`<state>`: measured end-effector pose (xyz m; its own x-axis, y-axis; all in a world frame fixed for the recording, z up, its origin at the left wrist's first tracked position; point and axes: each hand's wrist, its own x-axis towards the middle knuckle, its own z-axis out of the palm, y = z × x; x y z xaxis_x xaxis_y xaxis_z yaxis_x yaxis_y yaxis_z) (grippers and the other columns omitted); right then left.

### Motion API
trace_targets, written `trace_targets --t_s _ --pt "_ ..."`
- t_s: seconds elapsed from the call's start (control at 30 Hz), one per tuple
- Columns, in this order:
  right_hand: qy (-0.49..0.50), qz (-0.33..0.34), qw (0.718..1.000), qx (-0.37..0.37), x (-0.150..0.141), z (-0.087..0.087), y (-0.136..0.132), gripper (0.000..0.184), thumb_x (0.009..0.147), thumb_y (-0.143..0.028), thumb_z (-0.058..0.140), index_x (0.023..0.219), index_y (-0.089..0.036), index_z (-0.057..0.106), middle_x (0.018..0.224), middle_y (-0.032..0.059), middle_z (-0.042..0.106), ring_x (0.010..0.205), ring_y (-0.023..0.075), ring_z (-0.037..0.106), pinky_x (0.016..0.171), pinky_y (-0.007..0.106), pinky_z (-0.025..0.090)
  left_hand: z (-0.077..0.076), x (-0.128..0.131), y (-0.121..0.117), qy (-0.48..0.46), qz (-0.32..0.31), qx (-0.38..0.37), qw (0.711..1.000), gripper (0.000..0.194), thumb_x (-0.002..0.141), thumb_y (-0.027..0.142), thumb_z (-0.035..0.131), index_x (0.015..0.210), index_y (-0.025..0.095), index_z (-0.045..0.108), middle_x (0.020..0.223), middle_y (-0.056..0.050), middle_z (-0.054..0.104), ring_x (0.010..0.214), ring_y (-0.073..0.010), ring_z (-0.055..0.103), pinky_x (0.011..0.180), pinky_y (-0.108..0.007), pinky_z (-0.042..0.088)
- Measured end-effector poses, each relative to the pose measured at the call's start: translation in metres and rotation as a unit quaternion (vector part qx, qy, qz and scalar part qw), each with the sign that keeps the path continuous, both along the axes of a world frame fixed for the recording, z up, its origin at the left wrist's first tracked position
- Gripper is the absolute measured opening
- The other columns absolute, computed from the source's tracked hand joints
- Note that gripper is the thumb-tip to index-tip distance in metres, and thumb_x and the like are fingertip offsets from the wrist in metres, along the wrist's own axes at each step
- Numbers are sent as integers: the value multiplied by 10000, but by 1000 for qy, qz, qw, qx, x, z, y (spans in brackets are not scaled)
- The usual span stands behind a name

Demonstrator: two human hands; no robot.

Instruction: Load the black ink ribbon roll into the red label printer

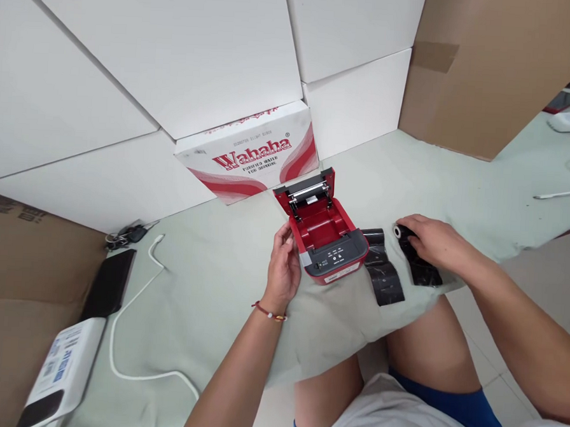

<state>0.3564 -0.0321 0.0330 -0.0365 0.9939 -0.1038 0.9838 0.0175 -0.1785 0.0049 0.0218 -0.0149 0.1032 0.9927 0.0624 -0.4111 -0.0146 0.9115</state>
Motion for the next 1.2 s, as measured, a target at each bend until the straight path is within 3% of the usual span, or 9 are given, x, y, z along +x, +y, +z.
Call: trace_targets --t_s 0.1,0.2,0.27,0.33,0.5,0.67,0.87,1.03,1.2 --pt "49 36 998 -34 15 33 -12 418 969 -220 581 1341 -245 771 1323 125 801 1106 339 779 909 443 614 0 1 0 -6 3 -3 1000 424 978 474 763 1366 313 705 1578 -50 661 1537 -266 573 1328 -463 437" --pt "183 174 965 -72 23 90 -26 360 1043 -368 600 1346 -301 783 1247 96 826 1043 248 789 858 364 612 -1 1 1 -16 -1 -8 1000 416 982 471 763 1364 318 704 1546 -42 680 1514 -251 590 1340 -455 417" --pt "215 247 941 -82 12 125 -29 364 1080 -471 590 1358 -340 785 1222 74 830 992 207 790 791 320 607 -2 0 1 -13 1 -6 1000 395 990 472 755 1355 330 704 1556 -30 671 1518 -242 583 1334 -444 423" --pt "216 296 929 -49 -13 143 -23 336 1092 -468 586 1331 -365 799 1203 42 835 979 205 794 788 307 620 -3 0 2 -4 4 -2 1000 381 1000 483 742 1349 335 702 1562 -26 668 1510 -239 590 1313 -440 449" --pt "121 257 956 68 -104 124 23 383 988 -151 667 1337 -269 774 1234 33 827 1054 248 792 864 333 602 -4 0 4 -10 9 5 1000 417 1001 526 735 1353 305 709 1562 -52 672 1487 -255 613 1305 -444 457" --pt "-19 202 979 20 -166 106 63 381 972 -46 590 1295 -165 752 1243 139 817 1081 308 790 786 345 547 -8 1 6 -36 9 -1 999 434 979 541 763 1334 294 725 1555 -52 680 1521 -263 585 1353 -465 397" --pt "-29 197 980 8 -180 100 78 354 1003 -45 553 1289 -133 743 1152 179 833 1050 311 800 776 334 519 -12 3 9 -52 23 4 998 408 966 531 782 1303 304 748 1526 -43 692 1559 -263 542 1384 -457 349" --pt "10 222 975 7 -180 84 86 342 995 -41 593 1275 -153 754 1207 154 831 1073 286 793 826 316 529 -12 4 10 -51 23 17 998 426 970 562 769 1304 299 746 1507 -46 699 1507 -257 582 1364 -452 377" --pt "66 221 973 26 -173 84 77 338 987 -86 676 1304 -165 763 1335 146 799 1170 294 778 939 346 580 -11 2 10 -42 23 27 998 428 981 566 758 1299 281 745 1496 -56 702 1474 -256 608 1352 -452 388"
